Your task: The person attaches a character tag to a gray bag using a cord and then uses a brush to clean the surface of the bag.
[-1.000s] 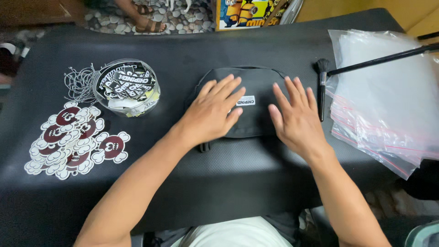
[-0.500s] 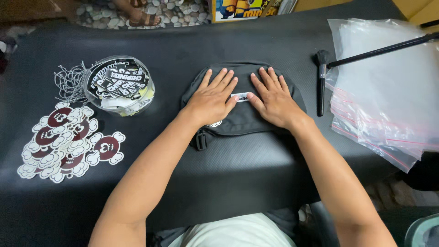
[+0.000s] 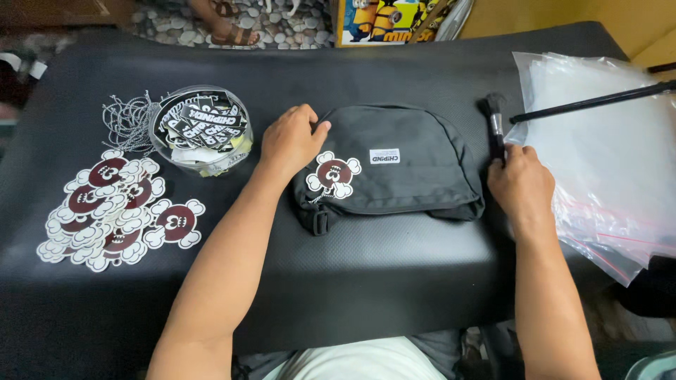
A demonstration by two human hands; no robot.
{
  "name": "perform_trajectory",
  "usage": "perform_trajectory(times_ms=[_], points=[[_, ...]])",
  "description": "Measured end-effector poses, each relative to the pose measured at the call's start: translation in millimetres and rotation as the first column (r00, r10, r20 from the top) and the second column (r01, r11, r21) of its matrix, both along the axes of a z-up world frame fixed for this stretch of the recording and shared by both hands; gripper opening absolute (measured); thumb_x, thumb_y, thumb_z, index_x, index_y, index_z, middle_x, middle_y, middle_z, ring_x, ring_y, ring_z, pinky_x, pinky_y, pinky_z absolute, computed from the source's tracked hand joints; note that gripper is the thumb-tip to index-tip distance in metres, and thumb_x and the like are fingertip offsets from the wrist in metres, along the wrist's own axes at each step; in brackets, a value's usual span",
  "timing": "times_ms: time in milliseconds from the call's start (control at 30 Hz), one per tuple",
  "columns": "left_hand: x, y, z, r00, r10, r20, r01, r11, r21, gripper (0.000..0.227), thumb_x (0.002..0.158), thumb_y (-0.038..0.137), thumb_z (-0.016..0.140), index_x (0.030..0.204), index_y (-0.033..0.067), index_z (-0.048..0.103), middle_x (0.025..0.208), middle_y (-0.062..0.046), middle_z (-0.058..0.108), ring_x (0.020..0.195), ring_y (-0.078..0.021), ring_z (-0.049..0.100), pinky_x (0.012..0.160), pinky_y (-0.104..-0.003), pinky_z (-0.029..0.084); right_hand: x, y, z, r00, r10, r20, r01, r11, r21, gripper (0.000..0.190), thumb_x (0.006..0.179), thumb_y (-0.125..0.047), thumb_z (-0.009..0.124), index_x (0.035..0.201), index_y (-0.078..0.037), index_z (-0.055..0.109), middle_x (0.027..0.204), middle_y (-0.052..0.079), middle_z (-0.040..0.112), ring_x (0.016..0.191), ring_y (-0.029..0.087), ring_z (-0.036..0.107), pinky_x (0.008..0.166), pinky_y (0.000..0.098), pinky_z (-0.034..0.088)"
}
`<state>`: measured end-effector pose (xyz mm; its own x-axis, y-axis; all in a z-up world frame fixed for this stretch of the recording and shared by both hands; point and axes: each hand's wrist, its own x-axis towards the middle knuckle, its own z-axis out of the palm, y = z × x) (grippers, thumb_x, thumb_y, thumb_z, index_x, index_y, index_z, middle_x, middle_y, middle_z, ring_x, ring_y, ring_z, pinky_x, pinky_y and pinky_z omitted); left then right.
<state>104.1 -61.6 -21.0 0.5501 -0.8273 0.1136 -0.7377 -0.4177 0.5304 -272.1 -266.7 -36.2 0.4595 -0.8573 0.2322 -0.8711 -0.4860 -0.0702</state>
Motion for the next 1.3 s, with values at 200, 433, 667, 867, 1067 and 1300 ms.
perform_trajectory(times_ms=[200, 433, 667, 867, 1067, 1300], points=[[3, -2, 8, 0.980, 0.062, -0.191, -0.056, 0.998, 0.039, 0.024, 0.094, 0.041, 0.065, 0.088, 0.0181, 0.066, 0.078, 0.003, 0.071, 0.086, -0.0254, 0.068, 0.074, -0.044, 0.049, 31, 15, 59, 0.778, 0.269, 0.567, -0.244, 0.962, -0.121, 0.023, 0.116, -0.008, 0.053, 0.134, 0.002, 0.065, 0.090, 0.010, 0.063, 0.081, 0.024, 0.061, 0.079, 0.0380, 0.047], [6, 5, 23, 0.949, 0.044, -0.313, -0.026, 0.998, 0.063, 0.019, 0.094, 0.037, 0.061, 0.091, 0.0184, 0.065, 0.083, 0.005, 0.075, 0.084, -0.0197, 0.070, 0.076, -0.038, 0.049, 106, 22, 93, 0.429, 0.010, 0.903, -0.437, 0.877, 0.198, 0.010, 0.109, -0.018, 0.067, 0.111, -0.009, 0.071, 0.073, -0.002, 0.050, 0.061, 0.005, 0.043, 0.055, 0.0210, 0.035], [12, 5, 24, 0.958, -0.010, -0.285, 0.037, 0.995, 0.090, 0.025, 0.093, 0.035, 0.060, 0.106, 0.0176, 0.071, 0.088, 0.002, 0.076, 0.101, -0.0269, 0.071, 0.087, -0.043, 0.055, 141, 71, 62, 0.267, 0.236, 0.934, -0.757, 0.651, 0.052, 0.014, 0.106, -0.009, 0.066, 0.108, 0.004, 0.070, 0.065, 0.015, 0.065, 0.053, 0.019, 0.064, 0.056, 0.0290, 0.054], [12, 4, 21, 0.957, -0.024, -0.289, 0.056, 0.993, 0.103, 0.021, 0.094, 0.031, 0.059, 0.107, 0.0179, 0.070, 0.088, 0.003, 0.075, 0.100, -0.0256, 0.070, 0.086, -0.043, 0.055, 120, 38, 65, 0.492, 0.559, 0.667, -0.542, 0.797, -0.268, 0.008, 0.111, -0.007, 0.071, 0.110, 0.001, 0.072, 0.081, 0.016, 0.070, 0.065, 0.028, 0.069, 0.061, 0.0340, 0.052], [11, 5, 20, 0.959, -0.034, -0.280, 0.064, 0.993, 0.100, 0.021, 0.094, 0.030, 0.060, 0.106, 0.0172, 0.070, 0.090, 0.000, 0.074, 0.102, -0.0294, 0.070, 0.087, -0.047, 0.054, 130, 60, 63, 0.346, 0.348, 0.871, -0.757, 0.652, 0.041, 0.013, 0.108, -0.009, 0.064, 0.109, 0.003, 0.069, 0.070, 0.015, 0.067, 0.062, 0.023, 0.070, 0.068, 0.0334, 0.056], [12, 5, 18, 0.960, -0.026, -0.277, 0.053, 0.995, 0.088, 0.018, 0.093, 0.029, 0.059, 0.103, 0.0180, 0.070, 0.085, 0.001, 0.073, 0.096, -0.0276, 0.071, 0.085, -0.044, 0.055, 135, 84, 74, 0.341, 0.430, 0.836, -0.747, 0.664, -0.037, 0.012, 0.106, -0.011, 0.068, 0.102, -0.001, 0.073, 0.069, 0.010, 0.069, 0.062, 0.023, 0.066, 0.076, 0.0342, 0.055]])
